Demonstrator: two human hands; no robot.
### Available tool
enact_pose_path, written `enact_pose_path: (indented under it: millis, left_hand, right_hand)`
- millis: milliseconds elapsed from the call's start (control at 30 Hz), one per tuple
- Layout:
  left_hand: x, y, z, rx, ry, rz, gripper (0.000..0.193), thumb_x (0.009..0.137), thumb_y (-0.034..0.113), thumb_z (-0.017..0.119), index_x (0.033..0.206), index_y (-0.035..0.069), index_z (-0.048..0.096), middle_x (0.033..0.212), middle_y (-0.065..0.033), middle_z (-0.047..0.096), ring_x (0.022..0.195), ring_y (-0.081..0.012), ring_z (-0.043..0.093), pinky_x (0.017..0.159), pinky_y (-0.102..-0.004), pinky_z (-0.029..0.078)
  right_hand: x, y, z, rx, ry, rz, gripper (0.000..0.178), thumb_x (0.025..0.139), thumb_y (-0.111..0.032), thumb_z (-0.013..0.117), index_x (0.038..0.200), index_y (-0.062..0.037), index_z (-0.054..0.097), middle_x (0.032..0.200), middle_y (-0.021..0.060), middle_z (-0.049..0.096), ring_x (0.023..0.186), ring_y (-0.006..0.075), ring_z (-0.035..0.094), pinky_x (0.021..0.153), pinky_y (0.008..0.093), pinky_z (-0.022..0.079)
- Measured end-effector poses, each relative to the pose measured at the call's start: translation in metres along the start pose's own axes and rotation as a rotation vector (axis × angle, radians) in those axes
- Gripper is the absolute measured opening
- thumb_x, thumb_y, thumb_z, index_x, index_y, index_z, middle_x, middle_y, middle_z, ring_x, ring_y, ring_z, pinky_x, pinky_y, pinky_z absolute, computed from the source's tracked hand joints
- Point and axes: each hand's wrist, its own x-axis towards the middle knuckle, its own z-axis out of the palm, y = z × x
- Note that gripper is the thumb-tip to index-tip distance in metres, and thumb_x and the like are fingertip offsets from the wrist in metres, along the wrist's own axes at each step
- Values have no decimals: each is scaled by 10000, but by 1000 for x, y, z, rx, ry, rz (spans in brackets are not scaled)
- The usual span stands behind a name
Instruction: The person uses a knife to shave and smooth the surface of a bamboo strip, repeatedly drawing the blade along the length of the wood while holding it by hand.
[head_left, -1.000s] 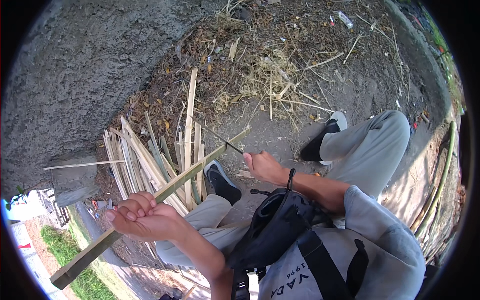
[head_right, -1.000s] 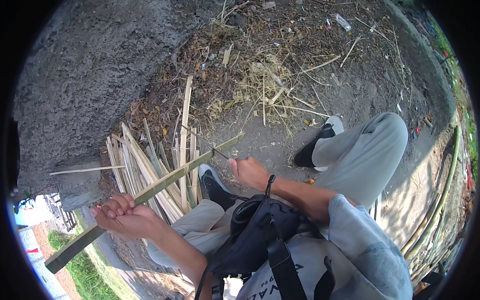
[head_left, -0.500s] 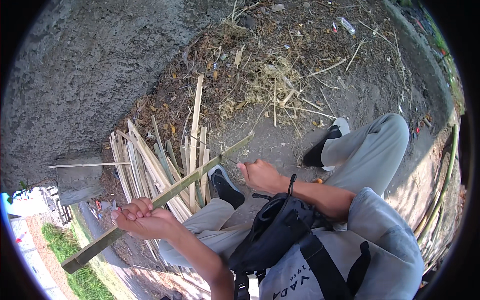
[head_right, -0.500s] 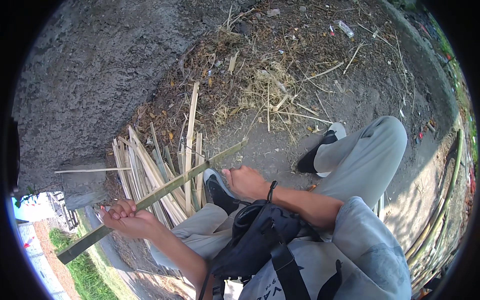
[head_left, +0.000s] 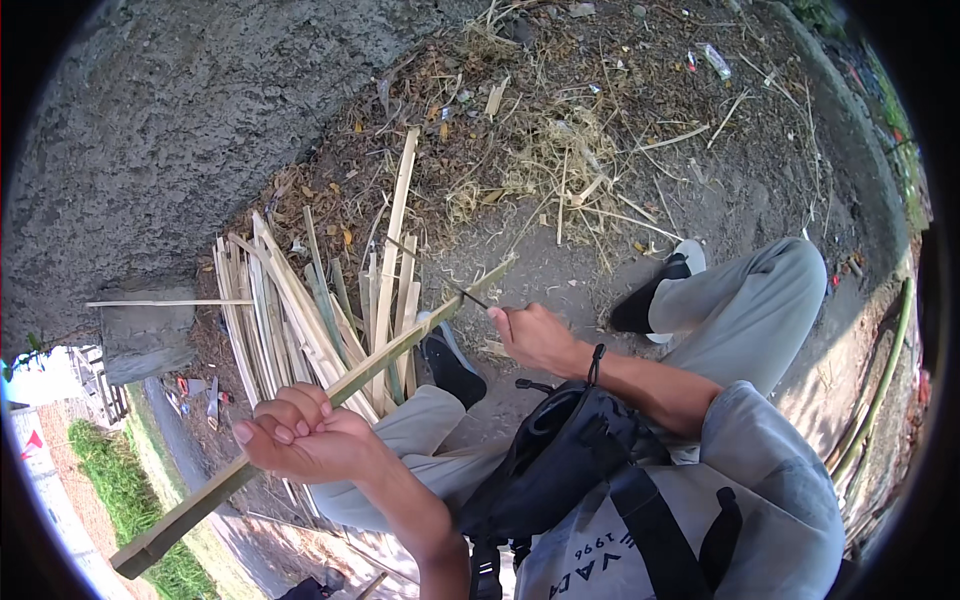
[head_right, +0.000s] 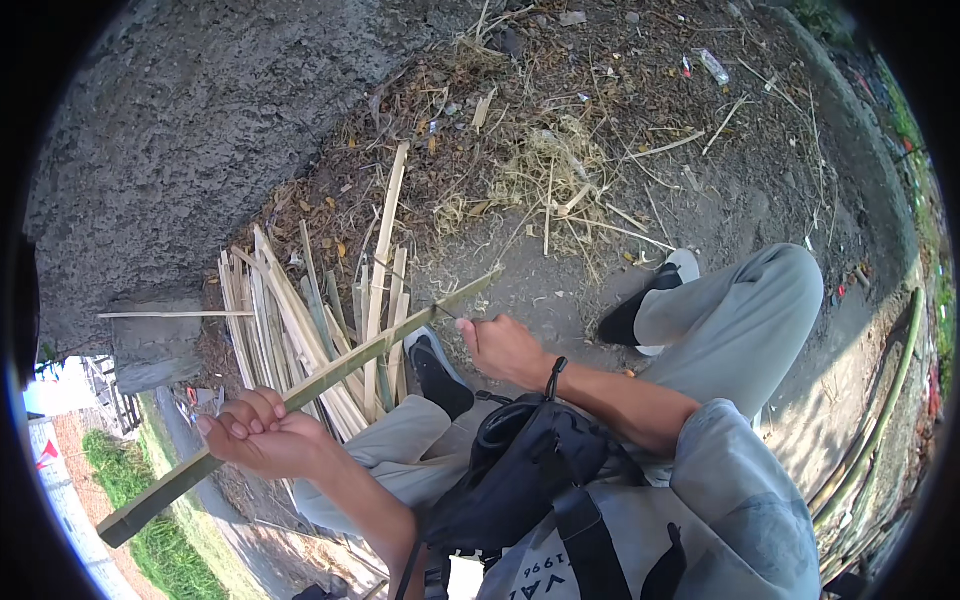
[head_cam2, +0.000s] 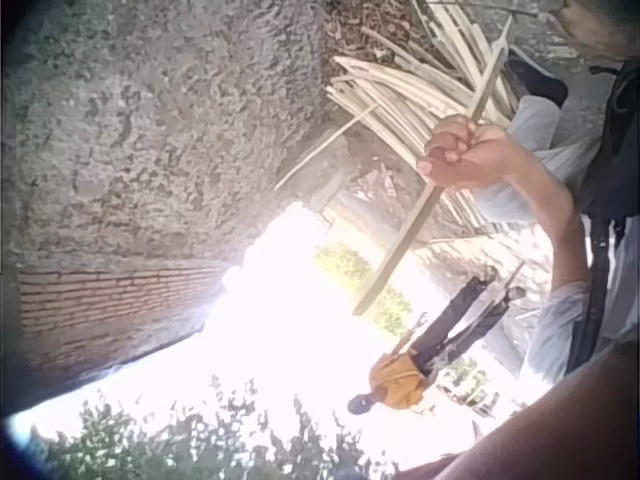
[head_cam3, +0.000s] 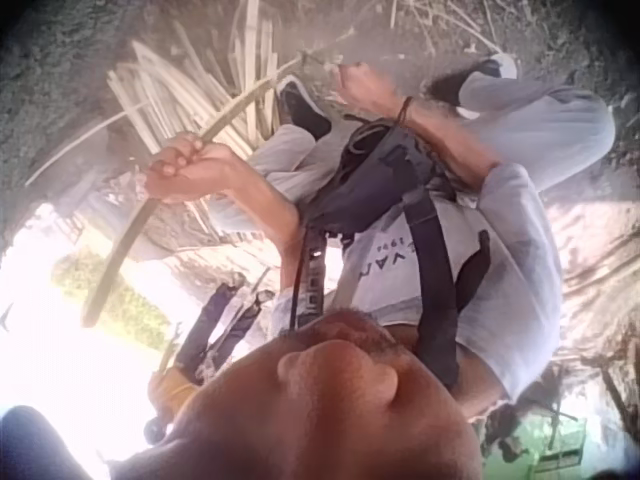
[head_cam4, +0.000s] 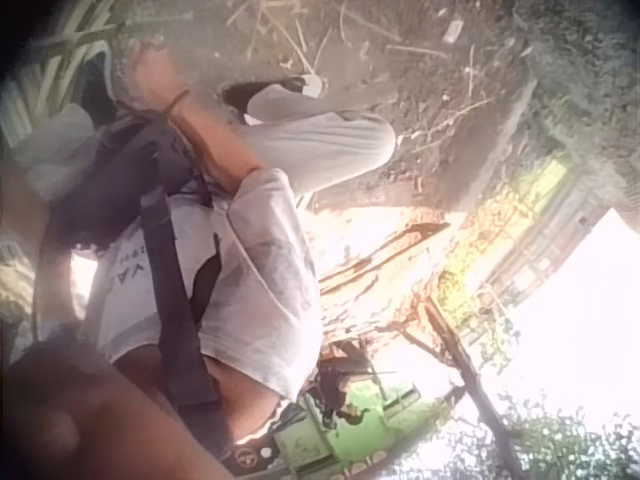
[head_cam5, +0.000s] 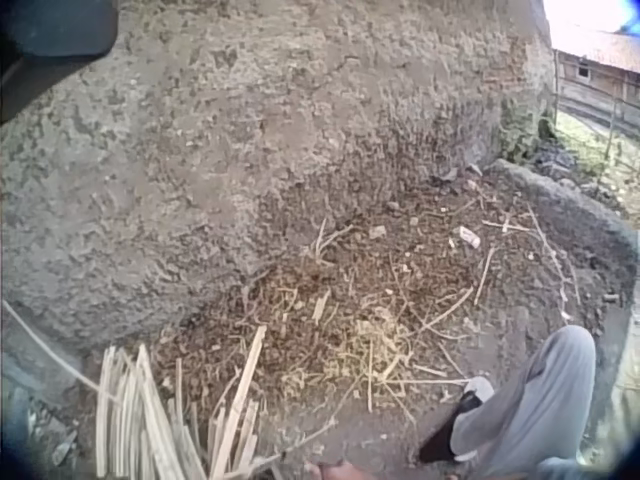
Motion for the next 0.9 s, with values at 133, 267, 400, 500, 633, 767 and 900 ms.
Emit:
enact_pose_path:
  millis: [133, 267, 400, 500, 633, 767, 900]
  left_hand:
    - [8, 0, 1, -33, 39, -41, 475, 918, 309, 489, 525, 183, 252, 439, 36, 225, 348, -68, 218, 368, -215, 223]
    - [5, 2, -2, -73, 32, -36, 481, 916, 310, 498, 521, 182, 254, 433, 34, 235, 348, -66, 219, 365, -215, 214]
    - [0, -2, -6, -63, -49, -18, 482, 902, 318, 521, 516, 181, 267, 430, 33, 244, 347, -68, 221, 352, -215, 209]
    - [9, 1, -2, -80, -29, -43, 475, 898, 321, 526, 519, 179, 276, 432, 33, 244, 346, -69, 223, 343, -215, 208]
    - [10, -2, 5, -89, 24, -23, 472, 897, 326, 528, 524, 177, 280, 433, 34, 245, 350, -68, 225, 345, -213, 209]
    - [16, -8, -1, -79, 19, -50, 470, 890, 322, 538, 529, 177, 276, 432, 33, 249, 355, -69, 224, 351, -216, 220]
    - [16, -5, 1, -62, 29, -28, 464, 888, 305, 535, 531, 180, 265, 433, 31, 248, 352, -71, 223, 351, -218, 218]
  right_hand:
    - [-7, -34, 9, 66, -16, -167, 409, 969, -310, 355, 842, 2, 588, 567, 257, 542, 574, 459, 562, 594, 508, 471]
    - [4, 27, 21, -85, 120, 128, 525, 969, -335, 334, 720, 24, 624, 595, 298, 547, 607, 469, 577, 618, 544, 479]
    - [6, 28, 16, 40, -12, 84, 521, 967, -317, 338, 692, 23, 620, 627, 286, 565, 614, 467, 580, 645, 540, 482]
    - [-8, -23, 13, 110, 28, -59, 504, 965, -312, 350, 692, 15, 618, 620, 283, 565, 622, 468, 580, 644, 538, 477]
    - [1, 29, 29, 28, 97, 124, 504, 962, -327, 359, 699, 16, 619, 644, 288, 576, 670, 479, 584, 658, 536, 480]
    - [16, 78, 34, -3, 21, 229, 517, 961, -345, 360, 707, 20, 624, 660, 297, 579, 678, 481, 588, 656, 529, 486]
    - [-4, 7, 20, 13, 15, 97, 531, 964, -362, 344, 730, 22, 627, 665, 296, 583, 677, 476, 593, 663, 525, 494]
